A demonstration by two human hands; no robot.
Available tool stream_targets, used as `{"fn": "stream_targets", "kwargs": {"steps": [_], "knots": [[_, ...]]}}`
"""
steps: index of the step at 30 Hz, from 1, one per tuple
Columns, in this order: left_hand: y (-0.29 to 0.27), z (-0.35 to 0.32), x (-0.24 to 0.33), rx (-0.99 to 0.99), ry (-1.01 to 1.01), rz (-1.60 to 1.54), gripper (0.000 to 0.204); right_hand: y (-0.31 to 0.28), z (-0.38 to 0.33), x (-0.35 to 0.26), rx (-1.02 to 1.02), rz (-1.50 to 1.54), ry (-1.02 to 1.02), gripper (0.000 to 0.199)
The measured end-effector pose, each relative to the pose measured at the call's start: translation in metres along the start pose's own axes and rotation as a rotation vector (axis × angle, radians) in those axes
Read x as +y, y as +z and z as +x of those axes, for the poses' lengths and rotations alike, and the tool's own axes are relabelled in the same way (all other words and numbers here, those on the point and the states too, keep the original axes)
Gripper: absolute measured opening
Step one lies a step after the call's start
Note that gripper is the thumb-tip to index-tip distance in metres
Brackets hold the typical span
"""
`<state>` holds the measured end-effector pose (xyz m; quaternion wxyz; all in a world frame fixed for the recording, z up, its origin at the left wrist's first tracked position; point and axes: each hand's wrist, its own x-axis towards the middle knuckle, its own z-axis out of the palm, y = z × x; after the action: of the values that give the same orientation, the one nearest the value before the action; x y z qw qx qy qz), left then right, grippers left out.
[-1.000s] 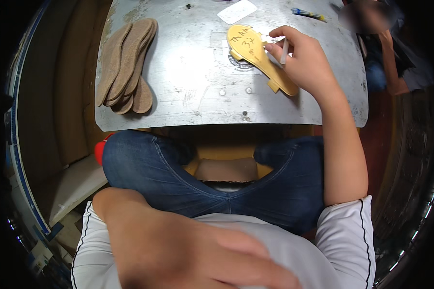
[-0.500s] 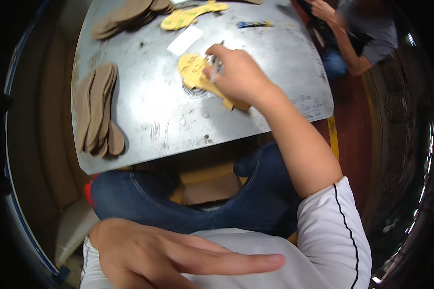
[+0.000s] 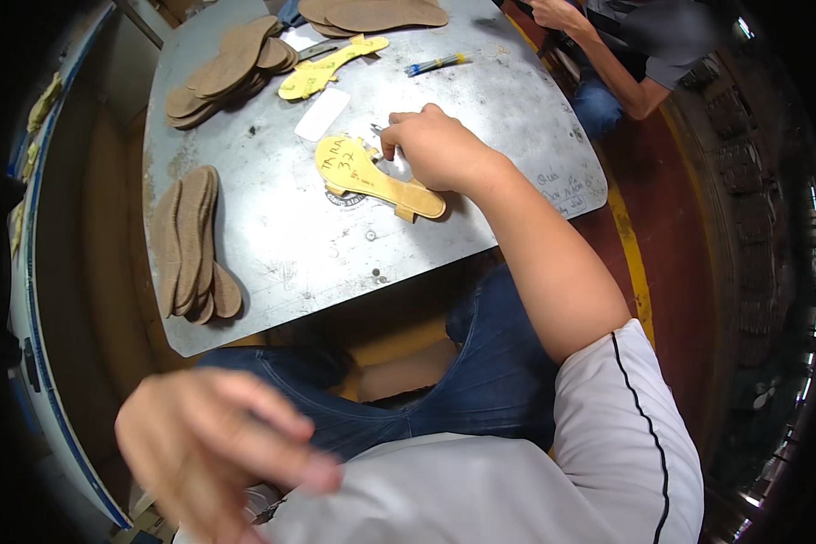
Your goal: The person marks a yellow insole template with a pen, then repeatedly picks up brown insoles, aligns them, and stacks them into neat piles on the table. The person also places a small white card into one stack.
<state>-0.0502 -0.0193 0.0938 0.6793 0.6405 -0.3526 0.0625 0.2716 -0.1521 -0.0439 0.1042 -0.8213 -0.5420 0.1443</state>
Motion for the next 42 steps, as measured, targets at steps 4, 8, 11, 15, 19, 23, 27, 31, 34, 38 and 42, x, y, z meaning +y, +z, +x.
{"fn": "stream_targets", "kwargs": {"steps": [4, 8, 11, 15, 19, 23, 27, 31, 34, 38, 42], "knots": [[0.009, -0.021, -0.035, 0.618, -0.439, 0.646, 0.028, -0.002, 0.002, 0.005, -0.031, 0.065, 0.051, 0.044], [-0.033, -0.040, -0.043, 0.772, -0.500, 1.650, 0.039, -0.003, -0.001, 0.007, 0.032, 0.150, 0.081, 0.034], [-0.052, -0.059, -0.046, 0.988, -0.957, 1.794, 0.063, -0.001, -0.002, 0.007, 0.067, 0.158, 0.065, 0.032], [-0.065, -0.071, -0.069, 0.937, -1.630, 1.531, 0.118, 0.001, -0.002, 0.006, 0.134, 0.187, 0.035, 0.032], [-0.086, -0.079, -0.072, 0.913, -1.978, 1.341, 0.139, -0.001, -0.006, 0.002, 0.160, 0.194, 0.016, 0.034], [-0.109, -0.099, -0.043, 0.886, -1.860, 1.180, 0.118, -0.010, -0.016, 0.003, 0.163, 0.231, 0.062, 0.034], [-0.117, -0.119, -0.029, 1.011, -1.675, 1.110, 0.081, -0.018, -0.019, 0.004, 0.154, 0.266, 0.098, 0.034], [-0.121, -0.124, -0.050, 0.973, -1.742, 1.222, 0.088, -0.018, -0.015, 0.002, 0.124, 0.294, 0.108, 0.035], [-0.127, -0.117, -0.061, 0.998, -1.900, 1.229, 0.100, -0.016, -0.014, -0.001, 0.111, 0.284, 0.085, 0.035], [-0.134, -0.099, -0.047, 0.653, -1.943, 1.193, 0.098, -0.016, -0.018, 0.000, 0.088, 0.292, 0.093, 0.035], [-0.141, -0.084, -0.031, 0.717, -2.002, 1.156, 0.087, -0.018, -0.025, 0.010, 0.140, 0.273, 0.052, 0.035]]}}
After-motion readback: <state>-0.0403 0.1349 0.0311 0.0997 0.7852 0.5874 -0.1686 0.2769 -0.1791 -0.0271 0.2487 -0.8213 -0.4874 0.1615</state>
